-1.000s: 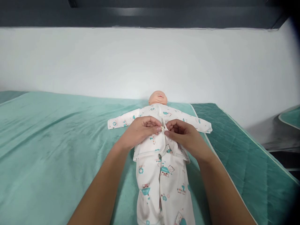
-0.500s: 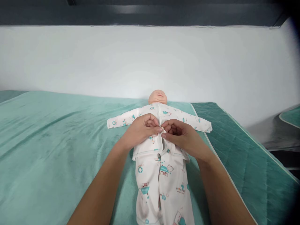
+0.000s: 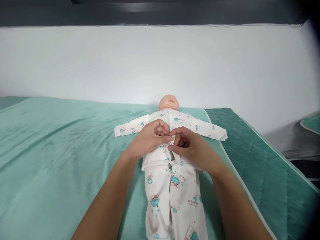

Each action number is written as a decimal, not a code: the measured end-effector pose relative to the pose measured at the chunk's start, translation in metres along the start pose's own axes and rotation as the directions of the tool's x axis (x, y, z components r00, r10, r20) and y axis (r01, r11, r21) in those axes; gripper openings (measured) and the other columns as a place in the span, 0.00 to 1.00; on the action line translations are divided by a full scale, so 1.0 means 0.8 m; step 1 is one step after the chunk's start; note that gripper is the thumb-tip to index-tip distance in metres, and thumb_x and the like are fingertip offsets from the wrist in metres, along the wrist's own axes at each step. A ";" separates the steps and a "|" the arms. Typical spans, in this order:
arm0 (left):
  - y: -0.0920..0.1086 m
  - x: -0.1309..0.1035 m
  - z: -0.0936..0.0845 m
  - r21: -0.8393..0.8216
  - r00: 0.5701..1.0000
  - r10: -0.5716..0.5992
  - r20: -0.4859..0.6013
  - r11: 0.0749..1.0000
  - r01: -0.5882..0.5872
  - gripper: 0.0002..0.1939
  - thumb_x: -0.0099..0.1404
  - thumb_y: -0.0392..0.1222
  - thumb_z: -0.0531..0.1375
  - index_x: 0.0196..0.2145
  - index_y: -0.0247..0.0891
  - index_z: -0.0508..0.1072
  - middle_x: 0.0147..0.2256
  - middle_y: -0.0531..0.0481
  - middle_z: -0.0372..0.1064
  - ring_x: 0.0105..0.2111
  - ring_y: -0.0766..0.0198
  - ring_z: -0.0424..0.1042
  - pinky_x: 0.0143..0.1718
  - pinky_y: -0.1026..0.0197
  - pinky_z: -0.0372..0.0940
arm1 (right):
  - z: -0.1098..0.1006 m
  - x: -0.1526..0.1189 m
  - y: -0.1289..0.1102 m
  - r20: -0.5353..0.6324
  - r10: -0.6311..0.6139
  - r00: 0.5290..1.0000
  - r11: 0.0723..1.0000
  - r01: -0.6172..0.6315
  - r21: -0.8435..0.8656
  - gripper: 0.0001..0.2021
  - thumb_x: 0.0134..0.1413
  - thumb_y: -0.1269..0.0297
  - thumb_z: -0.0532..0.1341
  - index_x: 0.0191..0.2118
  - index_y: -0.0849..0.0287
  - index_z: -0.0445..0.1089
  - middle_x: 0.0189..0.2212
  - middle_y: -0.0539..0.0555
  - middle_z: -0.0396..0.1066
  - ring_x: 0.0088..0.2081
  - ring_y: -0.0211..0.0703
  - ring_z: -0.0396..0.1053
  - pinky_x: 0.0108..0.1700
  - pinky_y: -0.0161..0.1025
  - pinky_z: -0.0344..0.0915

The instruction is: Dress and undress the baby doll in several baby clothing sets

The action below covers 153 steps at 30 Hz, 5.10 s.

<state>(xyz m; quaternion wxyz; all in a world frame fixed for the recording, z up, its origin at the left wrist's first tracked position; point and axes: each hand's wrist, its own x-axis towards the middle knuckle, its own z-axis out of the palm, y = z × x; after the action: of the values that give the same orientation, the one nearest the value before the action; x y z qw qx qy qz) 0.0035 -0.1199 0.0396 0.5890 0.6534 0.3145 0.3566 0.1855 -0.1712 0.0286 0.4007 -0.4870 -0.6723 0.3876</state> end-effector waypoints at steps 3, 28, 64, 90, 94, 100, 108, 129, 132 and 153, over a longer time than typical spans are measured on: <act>0.001 -0.001 -0.003 -0.050 1.000 -0.010 0.015 0.999 0.010 0.12 0.56 0.40 0.67 0.35 0.39 0.67 0.29 0.55 0.66 0.29 0.70 0.66 0.31 0.64 0.60 | 0.000 0.000 0.001 0.015 -0.014 1.000 0.998 0.013 0.056 0.14 0.53 0.62 0.66 0.46 0.52 0.69 0.25 0.43 0.62 0.26 0.34 0.59 0.29 0.34 0.58; -0.011 0.000 -0.021 0.394 0.922 0.195 -0.334 0.918 -0.051 0.14 0.68 0.52 0.54 0.37 0.40 0.73 0.27 0.53 0.69 0.25 0.68 0.66 0.26 0.64 0.61 | 0.006 0.013 0.028 -0.446 -0.163 0.880 0.975 0.212 0.062 0.13 0.60 0.62 0.60 0.50 0.47 0.70 0.63 0.50 0.61 0.64 0.48 0.57 0.64 0.52 0.56; -0.088 -0.048 -0.187 0.869 0.864 0.094 -0.494 0.050 0.492 0.33 0.67 0.33 0.44 0.69 0.38 0.50 0.67 0.42 0.53 0.66 0.51 0.54 0.63 0.49 0.55 | -0.123 -0.044 0.176 -0.592 0.089 0.801 0.632 -0.505 -0.588 0.29 0.63 0.53 0.50 0.65 0.64 0.60 0.61 0.67 0.62 0.63 0.62 0.57 0.62 0.57 0.54; -0.092 -0.046 -0.207 0.821 0.815 0.102 -0.570 0.053 0.568 0.29 0.65 0.35 0.46 0.62 0.49 0.65 0.65 0.53 0.59 0.65 0.57 0.56 0.62 0.50 0.53 | -0.121 -0.052 0.177 -0.596 -0.042 0.802 0.676 -0.416 -0.608 0.26 0.60 0.60 0.53 0.60 0.69 0.64 0.62 0.69 0.60 0.65 0.59 0.54 0.64 0.56 0.54; -0.092 -0.044 -0.206 0.825 0.817 0.115 -0.565 0.060 0.562 0.29 0.64 0.34 0.46 0.60 0.48 0.67 0.64 0.51 0.60 0.63 0.54 0.58 0.60 0.48 0.55 | -0.086 -0.072 0.144 -0.440 -0.246 0.864 0.789 -0.085 -0.609 0.29 0.60 0.65 0.52 0.68 0.61 0.53 0.68 0.62 0.52 0.68 0.52 0.50 0.66 0.57 0.53; -0.093 -0.043 -0.209 0.829 0.816 0.144 -0.560 0.092 0.552 0.29 0.63 0.34 0.47 0.59 0.48 0.69 0.63 0.50 0.62 0.62 0.50 0.60 0.59 0.44 0.55 | 0.006 -0.152 0.095 -0.041 -0.231 0.972 0.764 0.156 -0.626 0.32 0.62 0.76 0.45 0.70 0.52 0.47 0.67 0.55 0.55 0.66 0.48 0.56 0.65 0.58 0.55; -0.094 -0.044 -0.210 0.842 0.831 0.140 -0.539 0.107 0.529 0.28 0.64 0.36 0.46 0.58 0.49 0.70 0.60 0.48 0.66 0.59 0.48 0.62 0.56 0.44 0.56 | 0.075 -0.249 0.049 -0.498 -0.095 0.862 0.956 -0.061 -0.288 0.23 0.63 0.64 0.55 0.63 0.44 0.59 0.62 0.54 0.63 0.61 0.54 0.63 0.58 0.61 0.66; -0.087 -0.178 -0.067 0.891 0.837 0.414 -0.358 0.421 0.172 0.15 0.65 0.36 0.52 0.49 0.34 0.67 0.52 0.37 0.67 0.55 0.51 0.65 0.57 0.50 0.61 | 0.151 -0.226 -0.010 -0.326 -0.318 0.890 0.652 -0.044 -0.757 0.07 0.59 0.73 0.57 0.39 0.54 0.68 0.64 0.58 0.58 0.66 0.61 0.51 0.60 0.69 0.55; -0.090 -0.237 0.007 0.894 0.915 0.361 -0.180 0.448 -0.002 0.05 0.66 0.38 0.55 0.40 0.40 0.68 0.52 0.44 0.67 0.55 0.55 0.65 0.60 0.47 0.58 | 0.151 -0.225 -0.014 -0.333 -0.345 0.878 0.675 -0.015 -0.738 0.07 0.60 0.74 0.57 0.39 0.55 0.69 0.63 0.59 0.59 0.66 0.60 0.51 0.61 0.67 0.56; -0.069 -0.294 0.085 0.690 0.905 0.317 -0.284 0.723 -0.036 0.07 0.69 0.38 0.53 0.40 0.42 0.71 0.54 0.47 0.65 0.56 0.58 0.65 0.58 0.46 0.62 | 0.138 -0.242 -0.030 -0.317 -0.395 0.862 0.768 0.119 -0.630 0.04 0.61 0.71 0.58 0.40 0.54 0.66 0.61 0.58 0.61 0.67 0.56 0.49 0.61 0.63 0.61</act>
<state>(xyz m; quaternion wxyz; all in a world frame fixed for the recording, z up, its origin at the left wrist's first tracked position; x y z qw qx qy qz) -0.0679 -0.3469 -0.0410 0.2037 0.7656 0.4649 0.3952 0.1158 -0.3784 -0.0223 0.4183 -0.5607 -0.7144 -0.0189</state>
